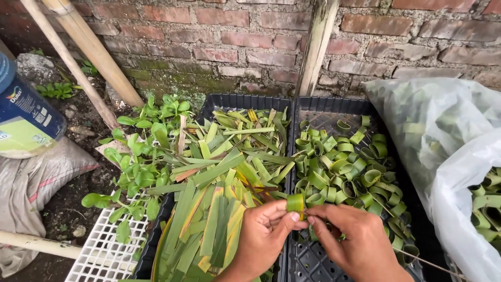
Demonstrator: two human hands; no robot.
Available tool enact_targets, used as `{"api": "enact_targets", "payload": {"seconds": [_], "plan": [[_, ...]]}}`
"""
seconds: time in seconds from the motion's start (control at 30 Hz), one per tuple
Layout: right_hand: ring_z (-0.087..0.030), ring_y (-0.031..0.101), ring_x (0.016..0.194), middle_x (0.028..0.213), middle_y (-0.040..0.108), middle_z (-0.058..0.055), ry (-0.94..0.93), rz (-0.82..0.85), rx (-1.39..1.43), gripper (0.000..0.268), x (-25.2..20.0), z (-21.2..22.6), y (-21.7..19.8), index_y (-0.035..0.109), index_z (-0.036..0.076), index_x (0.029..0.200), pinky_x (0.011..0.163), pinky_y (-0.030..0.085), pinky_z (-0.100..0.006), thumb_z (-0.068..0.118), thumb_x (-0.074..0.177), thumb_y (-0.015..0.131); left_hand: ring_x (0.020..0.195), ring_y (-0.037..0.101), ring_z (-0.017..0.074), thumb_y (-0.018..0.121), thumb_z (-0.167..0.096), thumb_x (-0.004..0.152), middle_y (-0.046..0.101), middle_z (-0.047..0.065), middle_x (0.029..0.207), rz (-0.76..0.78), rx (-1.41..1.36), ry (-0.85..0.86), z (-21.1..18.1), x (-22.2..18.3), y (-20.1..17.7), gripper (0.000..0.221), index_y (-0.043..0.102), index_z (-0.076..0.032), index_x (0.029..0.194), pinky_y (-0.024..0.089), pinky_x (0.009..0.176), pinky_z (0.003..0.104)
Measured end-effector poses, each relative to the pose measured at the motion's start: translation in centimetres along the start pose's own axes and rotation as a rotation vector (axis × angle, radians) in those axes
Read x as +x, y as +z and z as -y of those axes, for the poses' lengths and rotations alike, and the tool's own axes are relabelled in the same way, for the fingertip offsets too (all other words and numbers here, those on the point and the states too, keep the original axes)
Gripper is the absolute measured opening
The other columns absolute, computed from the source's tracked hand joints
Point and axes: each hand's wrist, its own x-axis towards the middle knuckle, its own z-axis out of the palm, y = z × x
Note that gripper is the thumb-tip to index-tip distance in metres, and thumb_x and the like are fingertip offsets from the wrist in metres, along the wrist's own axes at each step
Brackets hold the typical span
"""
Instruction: A person is manually folding long green leaves into small circular loops and sorting them into trays.
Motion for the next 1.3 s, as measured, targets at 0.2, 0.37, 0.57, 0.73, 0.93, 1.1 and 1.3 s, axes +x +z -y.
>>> {"api": "enact_targets", "payload": {"seconds": [0.2,0.37,0.57,0.73,0.93,1.1,1.3], "plan": [[-0.016,0.077,0.063,0.078,0.082,0.005,0.009,0.004,-0.051,0.015,-0.7,-0.5,0.8,0.079,0.02,0.1,0.062,0.059,-0.033,0.025,0.087,0.071,0.083,0.081,0.0189,0.07,-0.003,0.093,0.082,0.016,0.092,-0.013,0.049,0.048,0.6,-0.4,0.0,0.015,0.076,0.003,0.105,0.07,0.078,0.03],[-0.017,0.08,0.067,0.086,0.084,0.001,-0.002,-0.026,-0.092,0.017,-0.4,-0.2,1.2,0.08,0.019,0.101,0.06,0.063,-0.034,0.024,0.086,0.073,0.083,0.083,0.0191,0.071,-0.008,0.091,0.084,0.014,0.093,-0.093,0.04,-0.03,1.1,-0.1,-0.3,0.021,0.078,0.004,0.108,0.072,0.078,0.031],[-0.017,0.08,0.072,0.089,0.082,0.0,-0.092,-0.09,-0.117,0.017,-0.5,0.0,1.8,0.077,0.011,0.102,0.061,0.062,-0.034,0.018,0.088,0.071,0.083,0.084,0.0223,0.07,-0.003,0.091,0.083,0.018,0.099,-0.118,0.081,0.123,0.9,-0.2,0.0,0.022,0.076,0.002,0.112,0.074,0.074,0.032],[-0.019,0.08,0.072,0.094,0.083,0.002,-0.111,-0.067,-0.165,0.021,-1.0,-0.9,2.5,0.076,0.017,0.108,0.061,0.062,-0.034,0.021,0.092,0.065,0.071,0.083,0.0188,0.071,0.003,0.089,0.082,0.015,0.084,-0.185,0.241,0.384,1.7,-0.3,0.2,0.017,0.078,0.003,0.104,0.072,0.063,0.027],[-0.022,0.076,0.055,0.083,0.082,0.004,0.009,-0.011,-0.157,0.017,-1.6,-0.8,2.8,0.075,0.02,0.102,0.049,0.057,-0.036,0.027,0.091,0.065,0.065,0.074,0.0177,0.068,0.004,0.092,0.078,0.017,0.082,-0.182,0.403,0.691,3.2,-0.6,-0.1,0.016,0.076,0.006,0.105,0.066,0.057,0.028],[-0.024,0.069,0.044,0.065,0.076,0.004,0.075,-0.005,-0.155,0.013,-1.7,-0.8,3.5,0.073,0.024,0.097,0.045,0.05,-0.036,0.031,0.091,0.064,0.066,0.075,0.019,0.067,0.005,0.092,0.079,0.016,0.087,-0.203,0.524,0.812,3.2,-0.4,-0.2,0.013,0.076,0.006,0.102,0.064,0.056,0.029],[-0.015,0.073,0.046,0.062,0.078,0.004,0.266,0.044,-0.019,0.017,-1.1,0.9,3.5,0.078,0.025,0.094,0.049,0.052,-0.033,0.033,0.093,0.064,0.07,0.081,0.0199,0.07,0.005,0.088,0.081,0.016,0.086,-0.291,0.526,0.845,1.5,-0.6,0.1,0.012,0.077,0.004,0.098,0.066,0.057,0.028]]}}
